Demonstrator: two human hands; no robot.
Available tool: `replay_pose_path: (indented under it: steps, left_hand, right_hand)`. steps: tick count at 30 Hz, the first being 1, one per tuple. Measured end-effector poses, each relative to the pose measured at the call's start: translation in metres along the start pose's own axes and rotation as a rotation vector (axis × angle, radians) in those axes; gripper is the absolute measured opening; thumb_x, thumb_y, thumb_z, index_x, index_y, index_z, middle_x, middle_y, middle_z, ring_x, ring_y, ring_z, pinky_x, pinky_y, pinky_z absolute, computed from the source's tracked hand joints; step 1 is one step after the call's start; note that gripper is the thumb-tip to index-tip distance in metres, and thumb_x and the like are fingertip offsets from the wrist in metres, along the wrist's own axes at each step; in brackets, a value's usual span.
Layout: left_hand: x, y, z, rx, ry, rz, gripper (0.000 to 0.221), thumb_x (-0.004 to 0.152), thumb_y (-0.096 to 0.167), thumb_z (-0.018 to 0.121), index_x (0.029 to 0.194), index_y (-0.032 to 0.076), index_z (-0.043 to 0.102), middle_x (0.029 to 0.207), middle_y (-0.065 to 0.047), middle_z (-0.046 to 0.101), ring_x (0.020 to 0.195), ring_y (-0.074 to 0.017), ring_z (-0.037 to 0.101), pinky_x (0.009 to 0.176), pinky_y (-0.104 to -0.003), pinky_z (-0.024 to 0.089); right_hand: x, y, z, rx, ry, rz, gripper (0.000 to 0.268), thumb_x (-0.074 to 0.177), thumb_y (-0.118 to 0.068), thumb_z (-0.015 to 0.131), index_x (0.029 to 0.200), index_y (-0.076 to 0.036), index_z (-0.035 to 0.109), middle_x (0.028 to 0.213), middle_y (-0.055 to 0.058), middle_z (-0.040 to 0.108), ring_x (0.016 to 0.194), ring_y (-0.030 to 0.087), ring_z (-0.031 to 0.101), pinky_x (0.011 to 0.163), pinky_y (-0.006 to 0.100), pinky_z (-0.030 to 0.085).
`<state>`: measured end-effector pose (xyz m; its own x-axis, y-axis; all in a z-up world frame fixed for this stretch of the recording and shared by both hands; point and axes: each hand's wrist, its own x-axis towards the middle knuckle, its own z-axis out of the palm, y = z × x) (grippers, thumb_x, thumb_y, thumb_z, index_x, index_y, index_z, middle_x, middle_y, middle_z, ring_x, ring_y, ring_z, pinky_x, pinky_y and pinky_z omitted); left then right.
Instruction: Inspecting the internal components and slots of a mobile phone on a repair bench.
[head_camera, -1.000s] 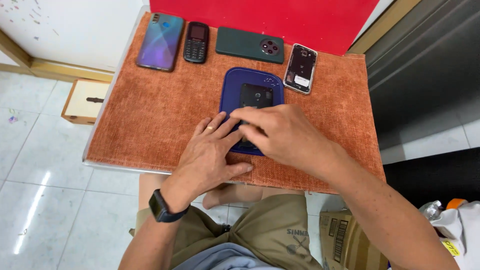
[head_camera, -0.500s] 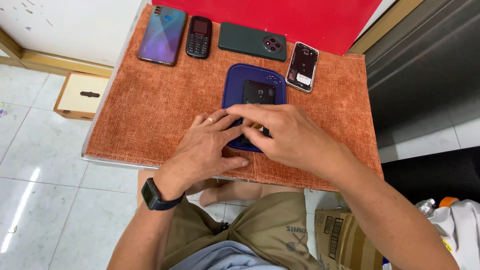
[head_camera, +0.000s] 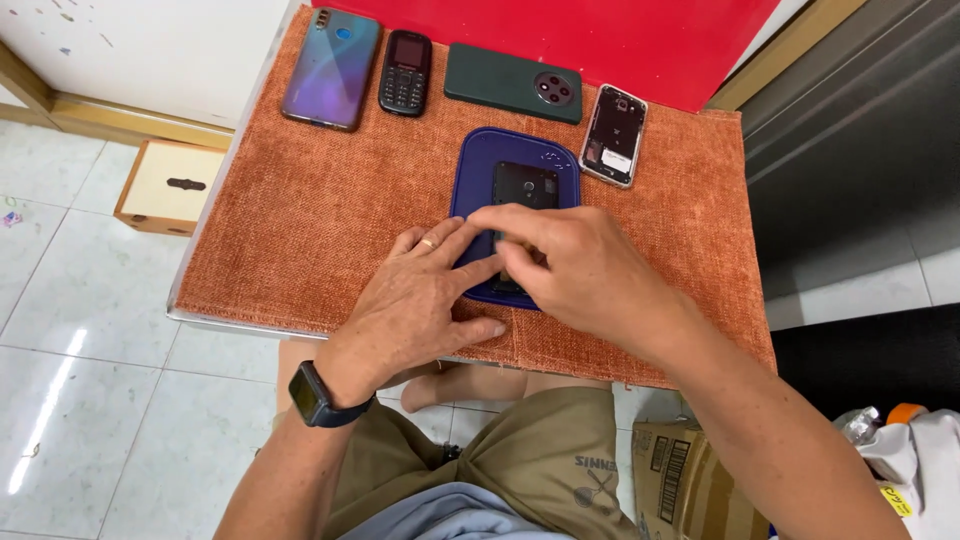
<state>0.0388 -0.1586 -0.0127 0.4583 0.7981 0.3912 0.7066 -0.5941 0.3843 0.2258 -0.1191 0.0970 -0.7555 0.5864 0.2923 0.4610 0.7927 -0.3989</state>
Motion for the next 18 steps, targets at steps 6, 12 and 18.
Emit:
replay_pose_path:
  steps: [6, 12, 18]
  left_hand:
    - [0.000, -0.001, 0.001, -0.003, -0.037, -0.033, 0.067, 0.086, 0.055, 0.074, 0.141, 0.020, 0.061, 0.154, -0.025, 0.046, 0.142, -0.0446, 0.040, 0.108, -0.057, 0.032]
    - [0.001, 0.003, -0.004, -0.022, -0.025, -0.026, 0.068, 0.085, 0.052, 0.076, 0.142, 0.019, 0.060, 0.159, -0.018, 0.042, 0.145, -0.0386, 0.038, 0.107, -0.056, 0.032]
    - [-0.001, -0.003, 0.007, 0.016, -0.015, -0.045, 0.064, 0.086, 0.058, 0.074, 0.139, 0.024, 0.063, 0.151, -0.026, 0.050, 0.143, -0.0424, 0.042, 0.110, -0.054, 0.031]
  right_hand:
    - [-0.002, 0.001, 0.001, -0.146, -0.035, 0.080, 0.033, 0.098, -0.013, 0.065, 0.129, -0.005, 0.066, 0.077, 0.002, 0.076, 0.042, 0.015, 0.057, 0.042, 0.032, 0.048]
    - [0.009, -0.033, -0.021, -0.065, -0.488, 0.465, 0.066, 0.101, -0.023, 0.052, 0.165, -0.029, 0.033, 0.085, 0.005, 0.060, 0.097, 0.022, 0.053, 0.098, 0.047, 0.046]
    - [0.001, -0.007, 0.004, -0.229, -0.109, 0.257, 0.042, 0.100, -0.021, 0.058, 0.137, -0.001, 0.055, 0.047, 0.007, 0.058, 0.040, 0.029, 0.052, 0.102, 0.047, 0.041]
